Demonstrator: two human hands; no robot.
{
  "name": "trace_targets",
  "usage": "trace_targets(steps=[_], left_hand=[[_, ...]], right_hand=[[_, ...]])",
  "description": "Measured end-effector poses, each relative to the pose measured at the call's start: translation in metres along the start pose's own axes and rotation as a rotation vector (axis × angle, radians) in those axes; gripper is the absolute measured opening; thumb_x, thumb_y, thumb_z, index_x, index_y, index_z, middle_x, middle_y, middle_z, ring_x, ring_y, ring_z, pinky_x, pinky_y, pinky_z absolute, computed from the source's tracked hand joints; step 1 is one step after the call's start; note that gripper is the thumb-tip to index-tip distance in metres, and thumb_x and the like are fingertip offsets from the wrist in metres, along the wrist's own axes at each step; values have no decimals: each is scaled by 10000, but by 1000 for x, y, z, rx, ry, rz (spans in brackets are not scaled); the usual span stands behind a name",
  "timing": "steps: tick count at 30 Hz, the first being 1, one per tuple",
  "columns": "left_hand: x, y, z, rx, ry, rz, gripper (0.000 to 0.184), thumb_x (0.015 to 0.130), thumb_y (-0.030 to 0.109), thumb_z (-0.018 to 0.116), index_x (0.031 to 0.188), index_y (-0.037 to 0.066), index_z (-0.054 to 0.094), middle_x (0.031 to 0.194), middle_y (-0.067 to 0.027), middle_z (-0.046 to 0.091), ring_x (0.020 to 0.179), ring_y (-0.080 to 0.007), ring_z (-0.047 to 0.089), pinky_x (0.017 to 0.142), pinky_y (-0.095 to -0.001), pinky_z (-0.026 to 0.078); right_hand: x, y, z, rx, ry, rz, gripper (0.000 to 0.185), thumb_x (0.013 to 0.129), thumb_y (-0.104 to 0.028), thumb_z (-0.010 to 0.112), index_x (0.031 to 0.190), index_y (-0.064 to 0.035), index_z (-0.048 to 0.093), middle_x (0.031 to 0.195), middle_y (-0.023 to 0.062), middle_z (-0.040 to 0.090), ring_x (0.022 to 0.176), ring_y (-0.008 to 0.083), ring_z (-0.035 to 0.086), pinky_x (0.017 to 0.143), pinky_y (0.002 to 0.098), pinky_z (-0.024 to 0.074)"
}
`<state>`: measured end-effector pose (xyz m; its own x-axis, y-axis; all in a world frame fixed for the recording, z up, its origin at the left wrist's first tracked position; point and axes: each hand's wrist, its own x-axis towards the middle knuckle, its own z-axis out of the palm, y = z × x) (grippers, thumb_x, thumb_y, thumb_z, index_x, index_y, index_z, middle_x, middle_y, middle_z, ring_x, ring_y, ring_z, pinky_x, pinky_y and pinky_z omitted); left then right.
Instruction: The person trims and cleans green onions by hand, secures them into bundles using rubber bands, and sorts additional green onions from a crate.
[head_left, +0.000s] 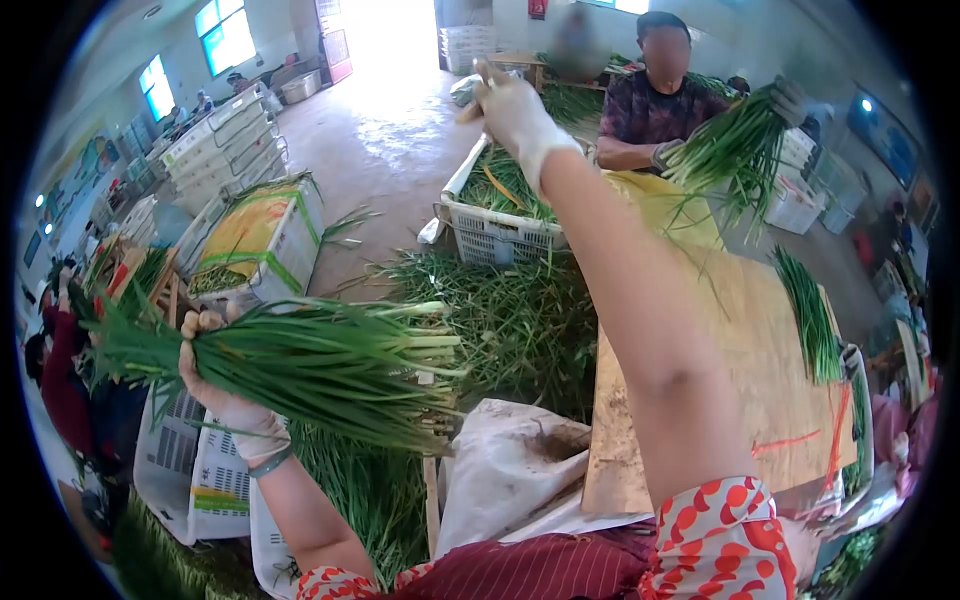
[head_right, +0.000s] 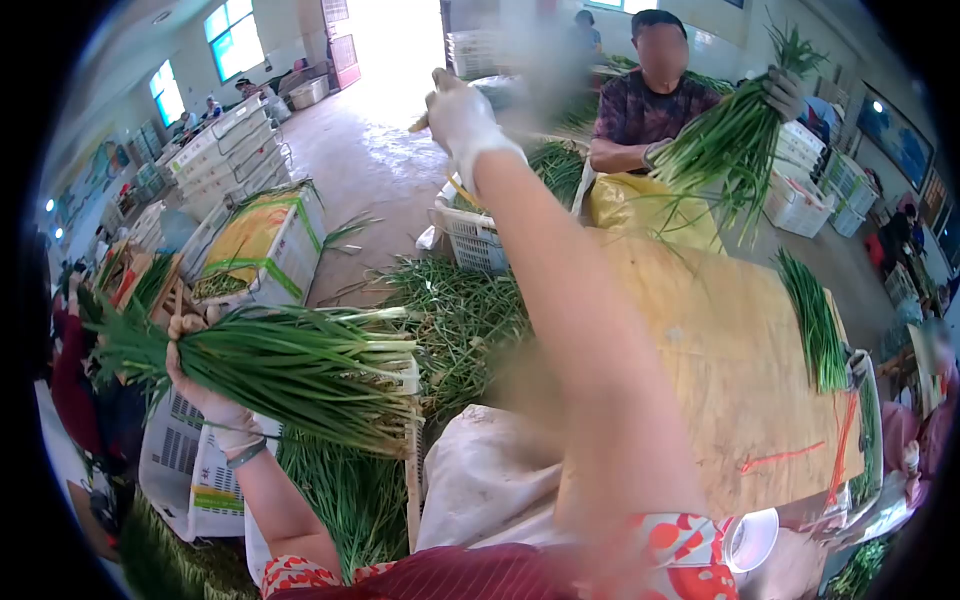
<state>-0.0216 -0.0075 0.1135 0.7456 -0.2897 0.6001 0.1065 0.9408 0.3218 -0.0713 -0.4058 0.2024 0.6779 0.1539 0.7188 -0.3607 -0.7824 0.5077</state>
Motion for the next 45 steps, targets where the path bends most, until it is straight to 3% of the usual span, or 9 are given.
trace_targets(steps=[7, 12, 17, 26, 29, 35, 40, 42, 45], left_hand=[[-9, 13, -24, -71, 22, 10, 249, 884, 156, 461, 1066, 0, 528, 980, -109, 571, 982, -191, 533, 1058, -411, 310], [-14, -4, -31, 141, 155, -41, 249, 877, 166, 467, 1066, 17, 532, 1045, -88, 557, 994, -195, 534, 1033, -418, 335], [-15, -52, -2, 370, 124, -231, 242, 856, 141, 496, 1059, 15, 537, 1151, -104, 529, 1079, -233, 507, 954, -399, 386], [-24, -86, 39, 836, -84, -182, 332, 829, 42, 590, 1154, 1, 536, 1102, -71, 586, 960, -159, 569, 879, -284, 443], [-21, -82, 55, 997, 265, -290, 368, 835, 88, 602, 1181, -3, 518, 1103, -80, 584, 966, -171, 572, 876, -291, 449], [-8, -29, 13, 255, 212, -270, 480, 876, 192, 514, 1329, 79, 399, 1360, -135, 386, 1240, -239, 379, 1012, -421, 351], [-19, 1, -23, 65, 304, 1, 492, 871, 137, 480, 1343, 72, 361, 1383, -110, 374, 1305, -275, 282, 1082, -505, 179], [-25, 6, -39, -291, 41, -132, 445, 848, 78, 466, 1286, 38, 399, 1388, -78, 378, 1342, -301, 191, 1096, -522, 75], [-39, -4, -46, -351, 70, -141, 519, 834, 134, 500, 1340, 132, 382, 1386, -40, 379, 1318, -263, 255, 1069, -578, 77]], right_hand=[[-96, -100, -91, 1578, -1004, 320, 600, 813, -492, 577, 1222, -56, 522, 1081, 140, 616, 1020, 211, 570, 854, 287, 445], [-119, -135, -108, 1295, -519, 692, 725, 670, -526, 685, 1226, -94, 512, 1052, 144, 615, 890, 255, 621, 800, 343, 477], [-89, -187, -144, 1315, -351, 144, 1198, 492, -318, 816, 1394, 4, 95, 1321, 263, 371, 869, 370, 611, 769, 386, 494], [-92, -226, -117, 923, -528, 276, 742, 768, -128, 552, 1360, 70, 150, 1048, 173, 556, 636, 243, 640, 492, 324, 484], [-94, -223, -123, 832, -424, 261, 794, 740, -161, 606, 1368, 42, 163, 1133, 199, 532, 652, 283, 637, 528, 352, 496], [-164, -174, -117, 1120, -453, 211, 934, 717, -345, 691, 1418, -108, 121, 1413, 171, 280, 693, 315, 634, 589, 394, 515], [-279, -148, -69, 1081, -452, 424, 329, 768, -51, 564, 1083, -131, 616, 945, 86, 664, 694, 213, 637, 616, 320, 500], [-274, -132, -67, 1554, -720, 1215, 182, 848, -164, 601, 995, -73, 659, 813, 33, 665, 687, 130, 607, 666, 255, 490], [-245, -115, -71, 1997, -330, 1015, 276, 850, -234, 617, 1028, -22, 626, 936, 65, 648, 794, 98, 589, 734, 261, 466]])
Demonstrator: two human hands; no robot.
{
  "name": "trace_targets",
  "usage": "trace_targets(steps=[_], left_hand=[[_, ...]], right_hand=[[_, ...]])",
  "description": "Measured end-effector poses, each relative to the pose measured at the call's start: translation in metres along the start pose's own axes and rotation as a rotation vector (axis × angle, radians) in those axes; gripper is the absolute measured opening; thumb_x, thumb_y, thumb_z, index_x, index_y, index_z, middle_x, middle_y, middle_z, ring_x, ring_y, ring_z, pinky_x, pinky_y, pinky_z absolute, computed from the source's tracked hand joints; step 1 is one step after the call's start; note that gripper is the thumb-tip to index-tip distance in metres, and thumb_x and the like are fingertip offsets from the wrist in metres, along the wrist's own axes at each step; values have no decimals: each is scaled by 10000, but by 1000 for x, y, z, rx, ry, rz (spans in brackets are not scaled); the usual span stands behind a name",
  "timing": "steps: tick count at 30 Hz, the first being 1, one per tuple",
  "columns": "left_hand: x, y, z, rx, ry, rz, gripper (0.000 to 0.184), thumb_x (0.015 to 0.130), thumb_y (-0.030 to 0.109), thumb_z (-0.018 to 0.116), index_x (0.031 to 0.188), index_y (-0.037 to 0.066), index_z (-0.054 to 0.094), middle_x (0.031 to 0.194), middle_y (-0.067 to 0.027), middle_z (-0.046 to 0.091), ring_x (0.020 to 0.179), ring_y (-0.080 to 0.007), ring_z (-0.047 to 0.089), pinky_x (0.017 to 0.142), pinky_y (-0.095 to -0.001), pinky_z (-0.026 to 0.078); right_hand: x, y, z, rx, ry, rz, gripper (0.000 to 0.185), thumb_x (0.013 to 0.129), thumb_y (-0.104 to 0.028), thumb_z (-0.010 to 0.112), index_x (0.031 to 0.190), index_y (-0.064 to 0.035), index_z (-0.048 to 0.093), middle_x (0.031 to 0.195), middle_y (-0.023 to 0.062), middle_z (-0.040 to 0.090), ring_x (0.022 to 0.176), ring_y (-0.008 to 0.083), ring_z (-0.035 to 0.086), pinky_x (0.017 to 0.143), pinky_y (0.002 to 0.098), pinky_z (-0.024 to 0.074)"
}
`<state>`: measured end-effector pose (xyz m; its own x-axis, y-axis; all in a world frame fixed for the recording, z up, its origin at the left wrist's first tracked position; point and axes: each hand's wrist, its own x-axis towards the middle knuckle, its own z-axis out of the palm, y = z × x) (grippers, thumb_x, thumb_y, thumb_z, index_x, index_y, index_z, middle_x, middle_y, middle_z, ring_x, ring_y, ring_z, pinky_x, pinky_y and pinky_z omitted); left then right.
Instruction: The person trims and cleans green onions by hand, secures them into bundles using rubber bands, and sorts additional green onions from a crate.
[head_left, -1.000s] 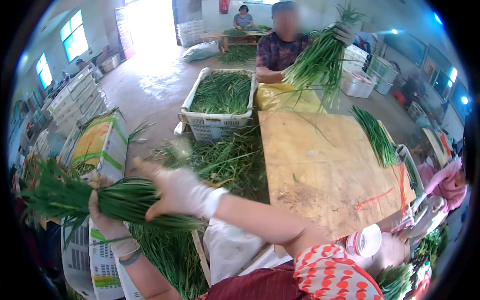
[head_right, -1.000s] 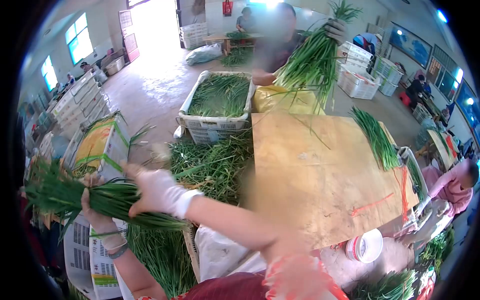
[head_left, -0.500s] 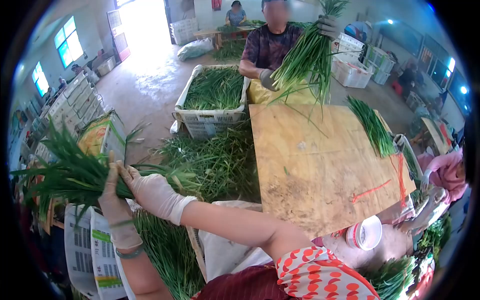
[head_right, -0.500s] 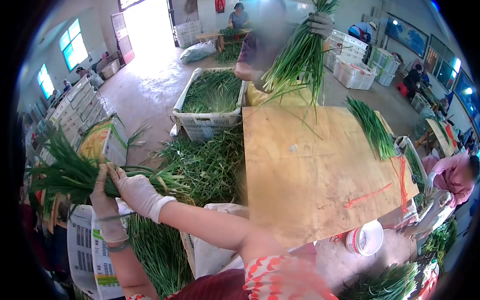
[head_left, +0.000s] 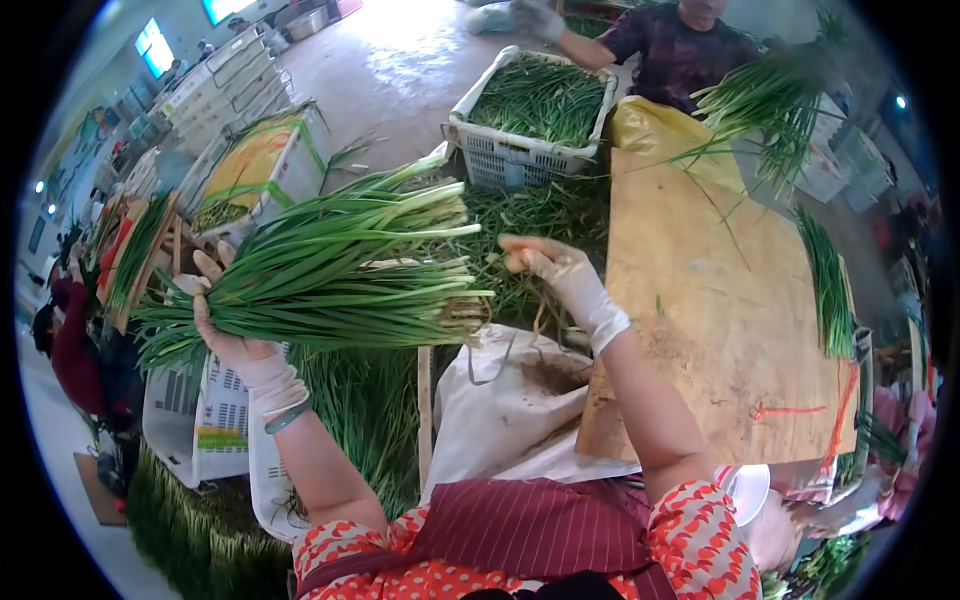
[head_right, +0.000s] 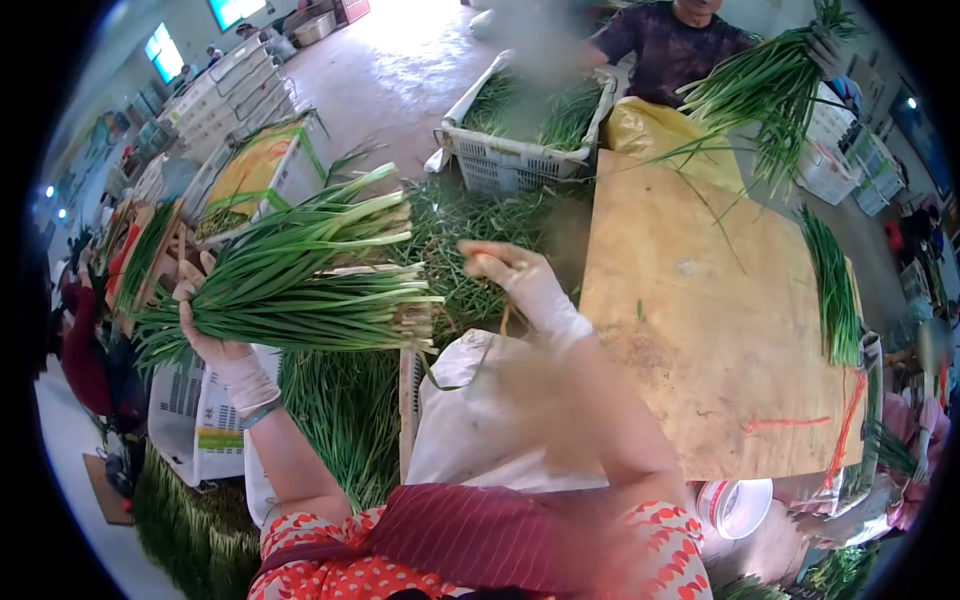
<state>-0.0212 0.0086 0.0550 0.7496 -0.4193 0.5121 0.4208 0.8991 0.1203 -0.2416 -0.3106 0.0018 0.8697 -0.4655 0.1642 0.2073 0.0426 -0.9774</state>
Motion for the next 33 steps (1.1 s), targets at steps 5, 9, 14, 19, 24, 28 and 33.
trace_targets(steps=[5, 9, 14, 19, 24, 28, 33], left_hand=[[-10, -23, -2, -103, -26, 23, 462, 825, 103, 494, 1282, 139, 441, 1393, 10, 366, 1324, -269, 240, 1075, -579, 103], [-15, -31, 2, 121, -79, 42, 411, 824, 98, 498, 1234, 130, 490, 1408, -38, 343, 1318, -291, 258, 1056, -600, 165], [-27, -36, 4, 343, 184, -103, 319, 834, 110, 510, 1148, 114, 564, 1414, -139, 304, 1269, -352, 333, 1008, -598, 291], [-33, -30, -6, 258, 235, -11, 342, 829, 94, 509, 1168, 115, 554, 1363, -106, 400, 1245, -344, 368, 1018, -574, 293], [-27, -26, -12, 116, -9, 12, 281, 828, 58, 494, 1103, 84, 547, 1197, -70, 520, 1177, -255, 428, 1029, -538, 270], [-28, -30, -10, -48, 65, 88, 279, 767, 42, 526, 1039, 98, 551, 1056, -26, 560, 1105, -265, 449, 1012, -499, 297], [-26, -40, -1, 26, 54, 95, 272, 756, 54, 536, 1022, 105, 556, 1024, -24, 568, 1084, -247, 461, 1005, -458, 313]], right_hand=[[22, -33, 40, 135, -185, -11, 308, 835, -197, 626, 1077, -11, 586, 953, 44, 638, 807, 87, 565, 718, 236, 449], [27, -38, 57, 341, -122, 83, 181, 832, -149, 604, 954, -15, 592, 771, 23, 605, 651, 86, 523, 586, 230, 409], [41, -37, 55, 299, 26, 95, 224, 879, -274, 576, 801, -64, 573, 605, -10, 516, 491, 65, 402, 466, 202, 307], [36, -29, 69, 388, -131, 195, 176, 849, -216, 622, 893, -48, 592, 682, -5, 560, 521, 50, 455, 450, 186, 307], [13, -27, 76, 289, -282, 102, 201, 841, -155, 629, 999, -39, 586, 811, 9, 606, 609, 61, 507, 510, 195, 378], [7, -1, 78, 535, -237, 123, 345, 776, -106, 685, 1088, -48, 550, 961, 44, 614, 813, 126, 579, 684, 235, 476], [-7, 19, 82, 1065, -173, 218, 524, 695, -55, 722, 1166, -67, 492, 1085, 44, 589, 937, 143, 569, 754, 266, 475]])
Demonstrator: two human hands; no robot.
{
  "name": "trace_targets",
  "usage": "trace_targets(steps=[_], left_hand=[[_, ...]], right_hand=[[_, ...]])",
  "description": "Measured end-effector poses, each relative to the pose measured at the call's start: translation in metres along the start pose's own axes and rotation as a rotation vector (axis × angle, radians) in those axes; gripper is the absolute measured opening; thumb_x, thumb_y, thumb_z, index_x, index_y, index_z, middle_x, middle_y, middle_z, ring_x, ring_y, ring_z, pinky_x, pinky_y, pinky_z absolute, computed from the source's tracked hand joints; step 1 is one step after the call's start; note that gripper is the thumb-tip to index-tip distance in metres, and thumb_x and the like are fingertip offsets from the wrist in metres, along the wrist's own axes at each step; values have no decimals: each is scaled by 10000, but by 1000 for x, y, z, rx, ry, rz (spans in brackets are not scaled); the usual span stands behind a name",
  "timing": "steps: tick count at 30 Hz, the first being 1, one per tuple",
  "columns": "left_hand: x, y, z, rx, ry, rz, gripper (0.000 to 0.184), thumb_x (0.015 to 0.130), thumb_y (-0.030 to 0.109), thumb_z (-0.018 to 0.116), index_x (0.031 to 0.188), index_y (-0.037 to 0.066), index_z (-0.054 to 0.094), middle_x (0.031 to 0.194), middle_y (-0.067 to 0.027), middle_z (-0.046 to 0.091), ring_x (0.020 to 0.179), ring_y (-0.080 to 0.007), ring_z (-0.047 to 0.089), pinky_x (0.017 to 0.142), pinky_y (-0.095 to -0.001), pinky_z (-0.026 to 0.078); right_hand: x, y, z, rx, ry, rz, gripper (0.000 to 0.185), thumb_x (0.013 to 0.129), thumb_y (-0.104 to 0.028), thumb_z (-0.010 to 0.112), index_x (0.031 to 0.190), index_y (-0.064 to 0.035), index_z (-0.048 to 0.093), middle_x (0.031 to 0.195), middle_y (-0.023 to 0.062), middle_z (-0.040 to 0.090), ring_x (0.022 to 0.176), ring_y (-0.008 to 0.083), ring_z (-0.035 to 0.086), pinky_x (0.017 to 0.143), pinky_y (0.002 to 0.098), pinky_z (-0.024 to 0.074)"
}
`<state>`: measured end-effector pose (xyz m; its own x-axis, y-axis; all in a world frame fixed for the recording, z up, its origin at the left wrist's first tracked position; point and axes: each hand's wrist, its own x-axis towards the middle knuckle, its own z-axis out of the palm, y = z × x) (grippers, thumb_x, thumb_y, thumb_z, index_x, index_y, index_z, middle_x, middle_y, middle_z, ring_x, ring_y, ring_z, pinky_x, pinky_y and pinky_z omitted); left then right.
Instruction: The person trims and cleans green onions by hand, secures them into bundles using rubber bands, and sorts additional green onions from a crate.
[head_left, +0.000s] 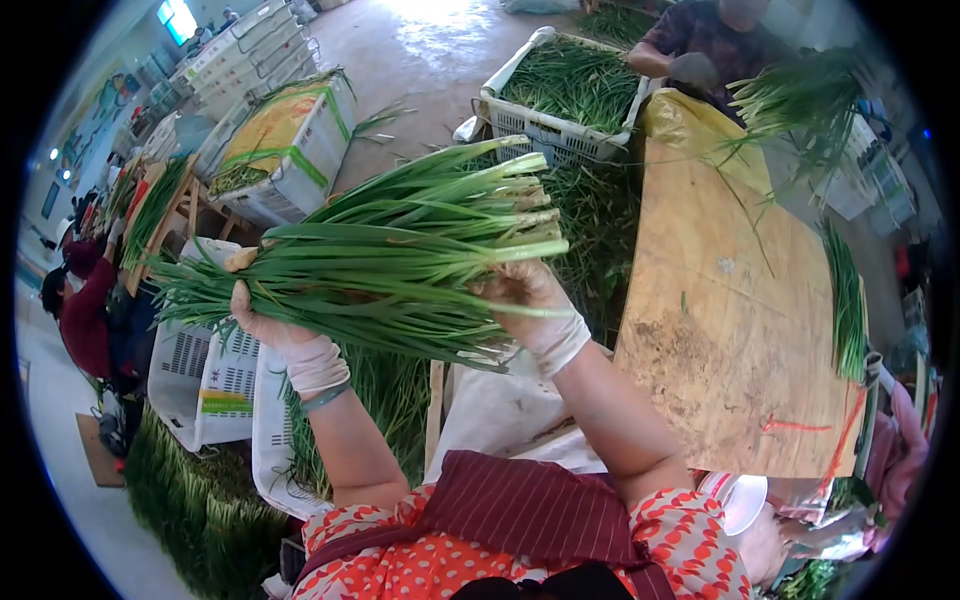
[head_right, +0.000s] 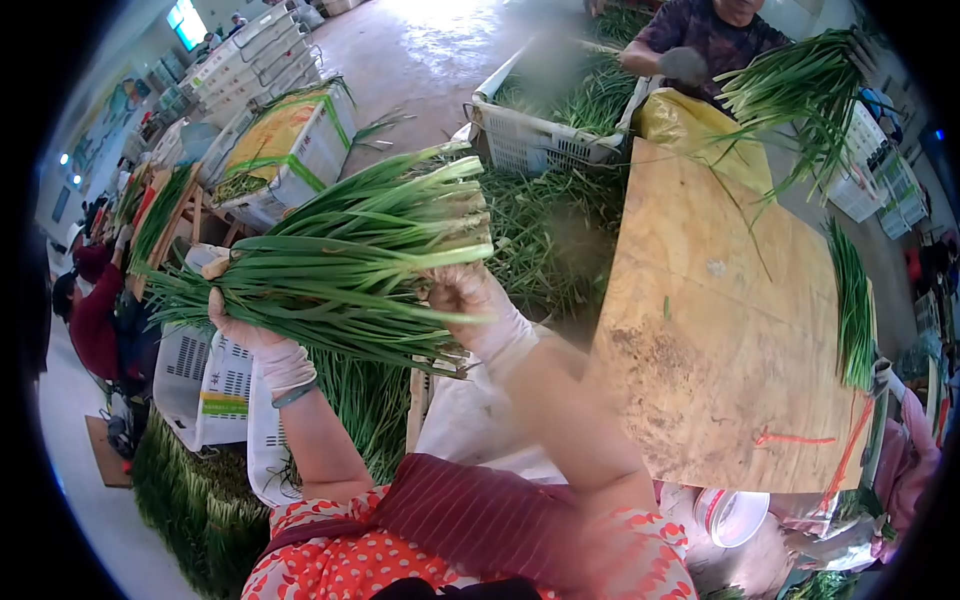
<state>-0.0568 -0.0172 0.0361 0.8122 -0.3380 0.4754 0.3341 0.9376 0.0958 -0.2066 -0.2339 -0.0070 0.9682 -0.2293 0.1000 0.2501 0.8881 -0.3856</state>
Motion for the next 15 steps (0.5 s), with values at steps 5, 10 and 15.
trace_targets(steps=[5, 10, 15], left_hand=[[0, 4, -3, 85, 46, 123, 275, 746, 64, 546, 1018, 105, 558, 1010, -27, 568, 1058, -242, 472, 998, -440, 323], [3, 5, 3, 58, -9, 69, 274, 748, 56, 536, 1021, 81, 540, 1004, -51, 550, 1073, -246, 459, 994, -448, 330], [5, 1, 9, 150, -29, 89, 287, 754, 68, 531, 1040, 90, 537, 1023, -37, 551, 1124, -252, 440, 983, -475, 346]], right_hand=[[-9, -1, -6, 55, -188, -35, 490, 681, -98, 752, 1120, -62, 537, 1087, 54, 593, 997, 149, 557, 814, 250, 458], [-12, -23, 22, -663, -78, -118, 383, 727, -62, 722, 1077, -7, 576, 1027, 60, 624, 962, 143, 574, 830, 296, 476], [-3, -28, 18, -882, -132, 2, 332, 724, -45, 705, 1031, 12, 590, 1042, 73, 617, 989, 177, 568, 858, 314, 461]])
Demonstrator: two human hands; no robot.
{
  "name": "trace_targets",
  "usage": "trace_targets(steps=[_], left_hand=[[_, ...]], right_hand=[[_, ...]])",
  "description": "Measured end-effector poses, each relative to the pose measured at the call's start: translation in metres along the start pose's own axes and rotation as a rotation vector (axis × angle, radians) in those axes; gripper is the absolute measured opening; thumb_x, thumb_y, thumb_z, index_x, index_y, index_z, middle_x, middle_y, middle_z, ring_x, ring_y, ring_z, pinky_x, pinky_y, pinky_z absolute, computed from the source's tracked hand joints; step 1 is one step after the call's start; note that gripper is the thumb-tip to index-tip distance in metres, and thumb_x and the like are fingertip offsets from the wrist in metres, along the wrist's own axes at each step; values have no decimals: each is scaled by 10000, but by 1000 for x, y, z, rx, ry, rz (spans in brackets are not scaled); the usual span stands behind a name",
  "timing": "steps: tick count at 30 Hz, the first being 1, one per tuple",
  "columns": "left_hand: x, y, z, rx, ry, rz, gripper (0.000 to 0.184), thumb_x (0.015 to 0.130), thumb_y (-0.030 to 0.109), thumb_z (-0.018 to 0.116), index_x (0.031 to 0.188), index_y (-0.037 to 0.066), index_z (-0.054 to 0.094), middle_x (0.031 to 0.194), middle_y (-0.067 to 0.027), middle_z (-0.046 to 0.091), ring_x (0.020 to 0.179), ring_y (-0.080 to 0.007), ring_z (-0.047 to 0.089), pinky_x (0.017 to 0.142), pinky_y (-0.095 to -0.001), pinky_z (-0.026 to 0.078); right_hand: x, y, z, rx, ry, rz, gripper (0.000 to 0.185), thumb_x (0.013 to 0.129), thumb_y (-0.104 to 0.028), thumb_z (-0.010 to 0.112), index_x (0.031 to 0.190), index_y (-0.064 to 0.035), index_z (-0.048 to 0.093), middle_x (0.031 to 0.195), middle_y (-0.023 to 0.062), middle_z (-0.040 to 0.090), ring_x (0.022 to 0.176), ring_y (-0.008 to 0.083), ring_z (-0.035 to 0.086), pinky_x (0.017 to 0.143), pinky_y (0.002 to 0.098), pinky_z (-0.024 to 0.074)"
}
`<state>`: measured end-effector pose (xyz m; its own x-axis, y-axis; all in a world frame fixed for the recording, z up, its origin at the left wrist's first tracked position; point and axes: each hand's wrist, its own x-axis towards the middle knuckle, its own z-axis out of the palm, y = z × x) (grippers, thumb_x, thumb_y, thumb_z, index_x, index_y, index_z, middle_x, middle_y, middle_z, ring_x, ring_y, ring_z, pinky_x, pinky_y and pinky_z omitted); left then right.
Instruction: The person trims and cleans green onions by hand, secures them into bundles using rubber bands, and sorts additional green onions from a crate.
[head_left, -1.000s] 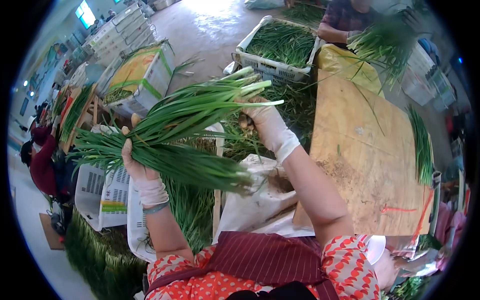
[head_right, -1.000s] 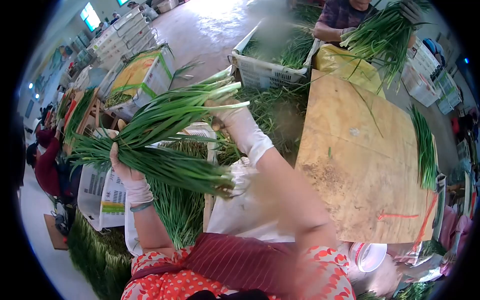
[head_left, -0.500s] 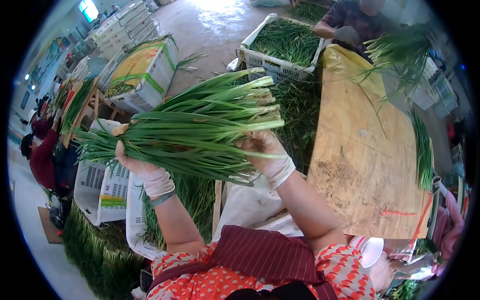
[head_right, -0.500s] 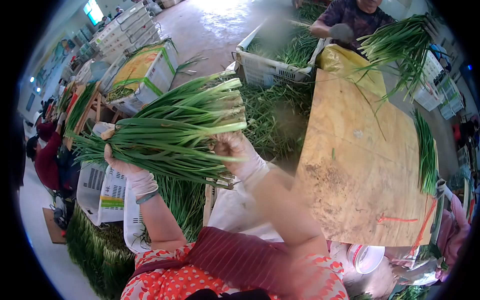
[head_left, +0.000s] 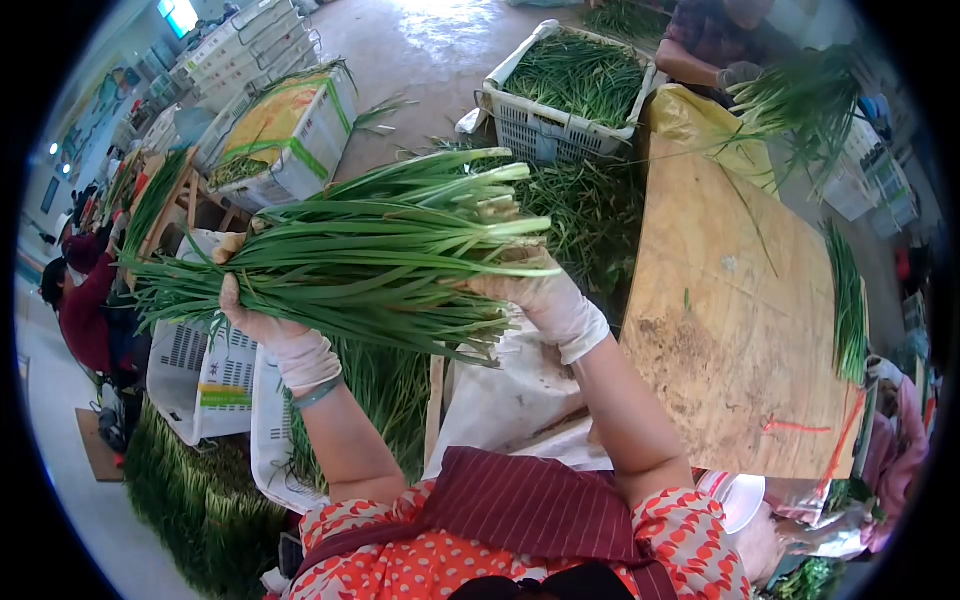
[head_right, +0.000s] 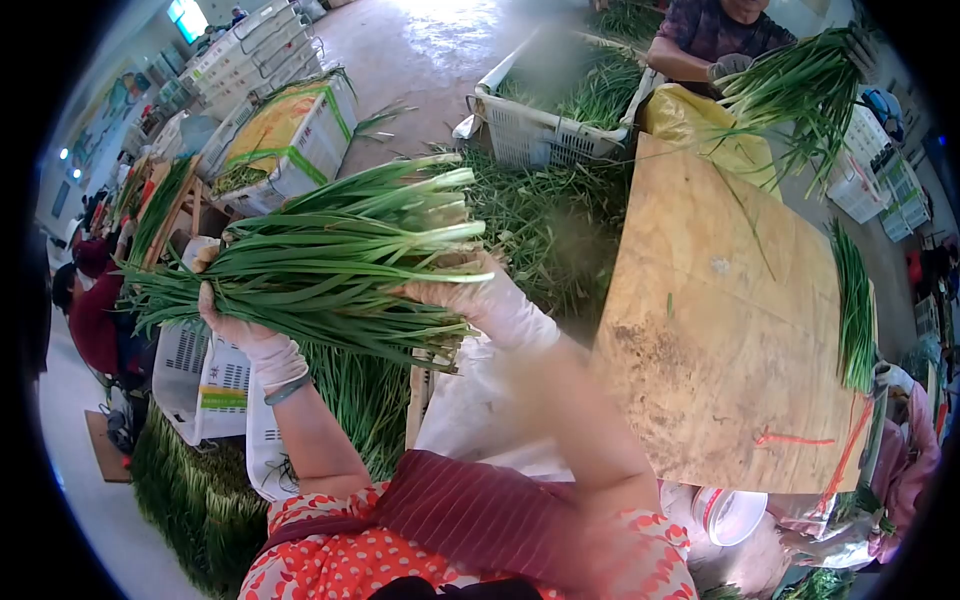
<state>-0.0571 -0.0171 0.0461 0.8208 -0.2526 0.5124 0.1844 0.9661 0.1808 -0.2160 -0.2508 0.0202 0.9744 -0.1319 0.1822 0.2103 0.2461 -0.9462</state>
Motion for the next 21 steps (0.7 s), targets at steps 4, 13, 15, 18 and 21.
trace_targets(steps=[4, 13, 15, 18, 21], left_hand=[[-3, -5, -6, 65, 137, -22, 297, 771, 118, 522, 1067, 90, 542, 1071, -31, 570, 1130, -267, 452, 984, -480, 348], [-5, 23, -26, 136, 170, 21, 282, 765, 188, 525, 1031, 118, 587, 1146, -98, 550, 1102, -284, 487, 960, -503, 368], [-4, 40, -34, 92, 123, 10, 299, 765, 222, 529, 1041, 122, 589, 1175, -116, 539, 1081, -300, 506, 928, -525, 392], [-10, 40, -32, 206, 359, 100, 331, 764, 252, 532, 1066, 123, 581, 1176, -114, 540, 1084, -308, 502, 926, -521, 394], [-11, 33, -28, 154, 211, 67, 374, 762, 275, 531, 1096, 109, 565, 1181, -115, 539, 1086, -313, 499, 920, -521, 396]], right_hand=[[-7, -1, 22, 601, 22, -162, 370, 767, -105, 671, 1099, -15, 532, 1044, 66, 604, 989, 200, 564, 910, 325, 425], [-24, 7, -84, 751, 206, -373, 251, 804, -201, 658, 994, -70, 557, 838, 49, 632, 894, 206, 604, 980, 401, 380], [-21, 15, -103, 779, 177, -392, 285, 833, -183, 623, 1069, -43, 550, 923, 84, 645, 897, 221, 605, 1004, 410, 360], [-12, 10, -94, -104, 705, 79, 433, 845, -272, 612, 1194, -35, 515, 1055, 88, 613, 951, 222, 585, 1006, 358, 349], [2, -17, -48, -279, 196, 21, 607, 811, -361, 643, 1265, -8, 451, 1152, 111, 566, 1035, 181, 540, 962, 311, 377]])
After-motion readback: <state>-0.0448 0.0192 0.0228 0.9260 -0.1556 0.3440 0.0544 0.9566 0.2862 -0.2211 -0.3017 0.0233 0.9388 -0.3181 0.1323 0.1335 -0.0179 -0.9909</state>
